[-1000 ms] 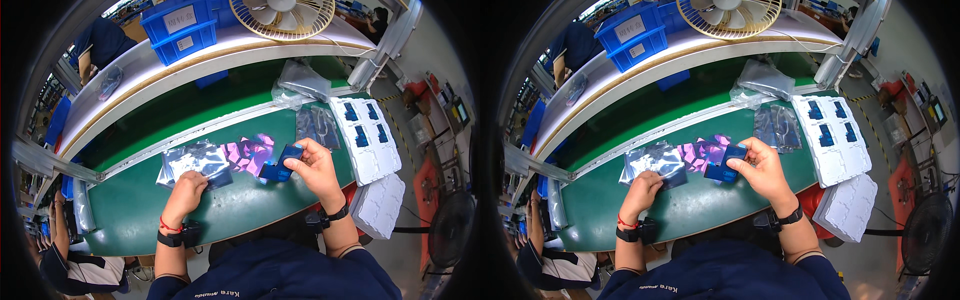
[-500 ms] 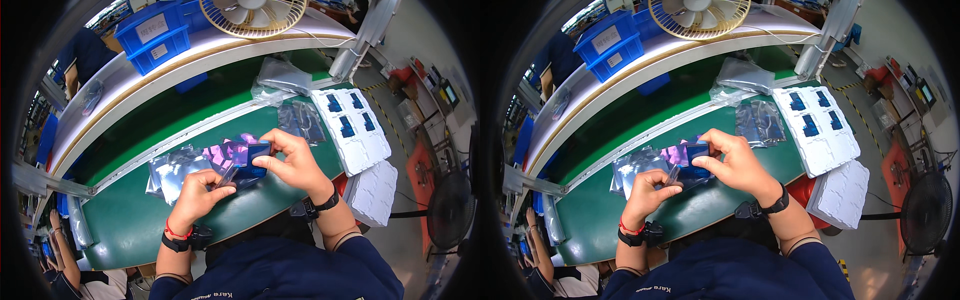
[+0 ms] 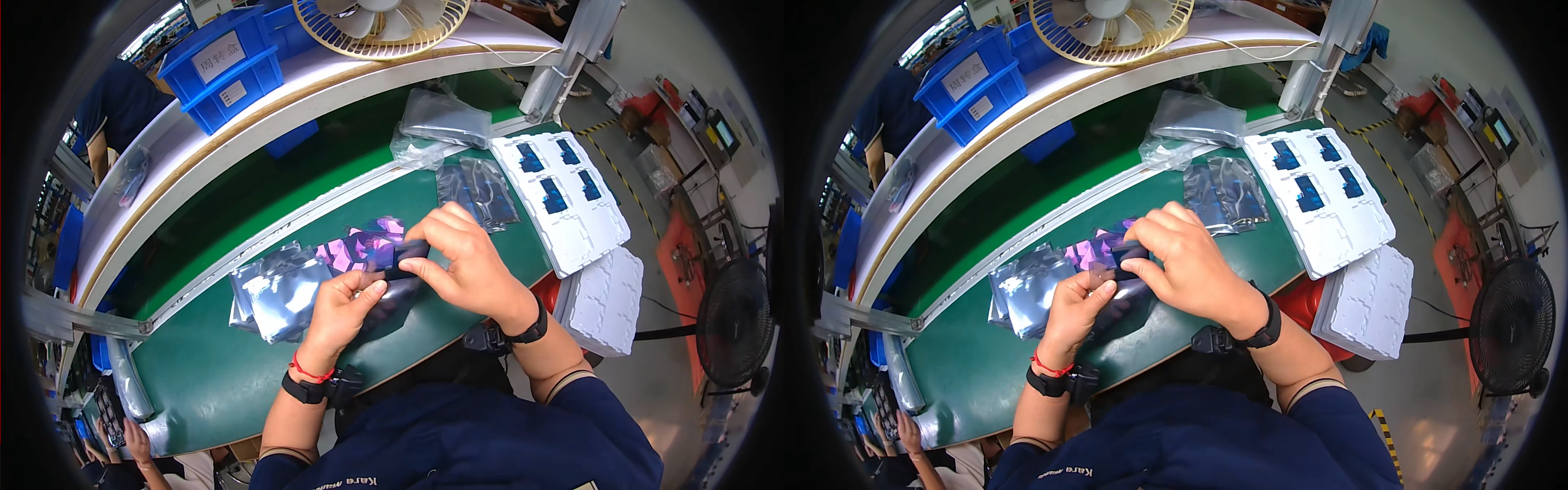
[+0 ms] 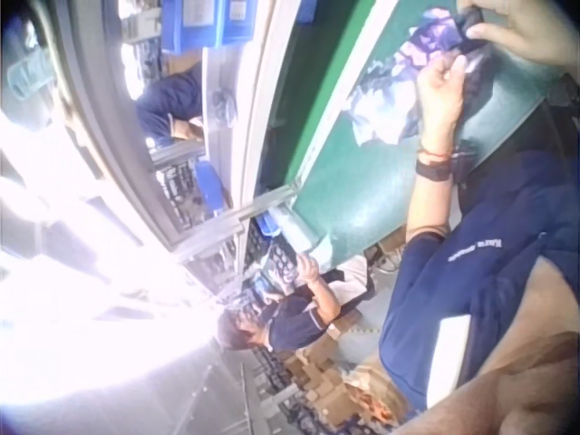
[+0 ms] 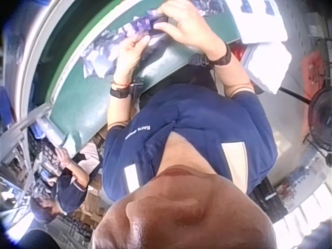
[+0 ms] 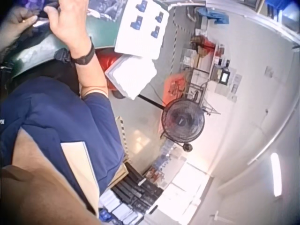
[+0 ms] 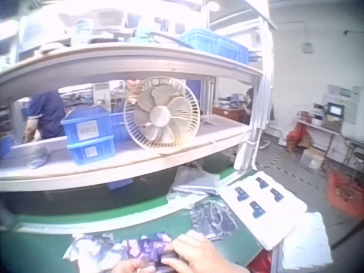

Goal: The person is sorting small electronic components from silver bags and placing them into a blue plastic tray.

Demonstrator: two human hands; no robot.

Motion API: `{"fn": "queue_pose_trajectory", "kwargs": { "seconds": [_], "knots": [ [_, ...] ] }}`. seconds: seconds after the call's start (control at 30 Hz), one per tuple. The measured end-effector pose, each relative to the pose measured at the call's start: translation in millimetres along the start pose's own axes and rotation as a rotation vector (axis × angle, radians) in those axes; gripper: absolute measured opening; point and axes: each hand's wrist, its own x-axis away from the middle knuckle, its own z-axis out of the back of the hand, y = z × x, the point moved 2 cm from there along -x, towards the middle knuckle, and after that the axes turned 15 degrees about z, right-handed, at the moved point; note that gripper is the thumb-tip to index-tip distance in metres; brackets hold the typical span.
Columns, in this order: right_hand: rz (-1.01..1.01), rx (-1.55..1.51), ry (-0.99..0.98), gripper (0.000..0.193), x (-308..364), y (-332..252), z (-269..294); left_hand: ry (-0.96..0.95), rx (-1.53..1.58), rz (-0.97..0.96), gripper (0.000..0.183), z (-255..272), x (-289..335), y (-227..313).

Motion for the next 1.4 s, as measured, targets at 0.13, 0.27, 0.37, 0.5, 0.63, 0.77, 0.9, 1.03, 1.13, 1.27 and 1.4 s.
{"fn": "queue_pose_trajectory", "kwargs": {
  "seconds": [0.13, 0.27, 0.37, 0.5, 0.63, 0.77, 0.9, 1.03, 1.13, 1.27, 1.4],
  "knots": [
    [-0.199, -0.189, -0.208, 0.02, -1, 8, 5, -0.013, -0.124, -0.077, 0.014, -1, -2, -3],
    [-0.488, -0.36, -0.363, 0.022, 3, 18, 1, -0.022, -0.069, -0.029, 0.011, -7, -3, -4],
    [-0.343, -0.334, -0.233, 0.022, 5, 17, -2, 0.008, -0.095, -0.022, 0.011, -10, -5, -4],
    [-0.285, -0.229, -0.26, 0.018, 6, 23, 0, 0.026, -0.022, -0.037, 0.013, -14, -4, 3],
    [-0.056, -0.012, -0.362, 0.019, 7, 18, 0, -0.031, 0.078, -0.049, 0.016, -20, -5, -1],
    [-0.111, -0.039, -0.468, 0.02, 7, 23, 2, 0.005, 0.043, -0.044, 0.021, -18, -5, -5],
    [-0.308, -0.194, -0.538, 0.021, -5, 23, 5, 0.01, 0.046, -0.069, 0.025, -18, -4, -1],
    [-0.262, -0.169, -0.523, 0.02, -4, 21, 4, 0.046, 0.08, -0.05, 0.026, -14, -4, -3],
    [-0.14, -0.13, -0.572, 0.019, -5, 17, 5, 0.017, 0.136, -0.059, 0.026, -15, -4, 1],
    [-0.15, -0.115, -0.628, 0.016, -5, 19, 3, 0.018, 0.107, -0.045, 0.026, -14, -6, 3],
    [-0.108, -0.146, -0.68, 0.015, -4, 21, -2, 0.005, 0.089, -0.056, 0.025, -14, -9, 4]
  ]
}}
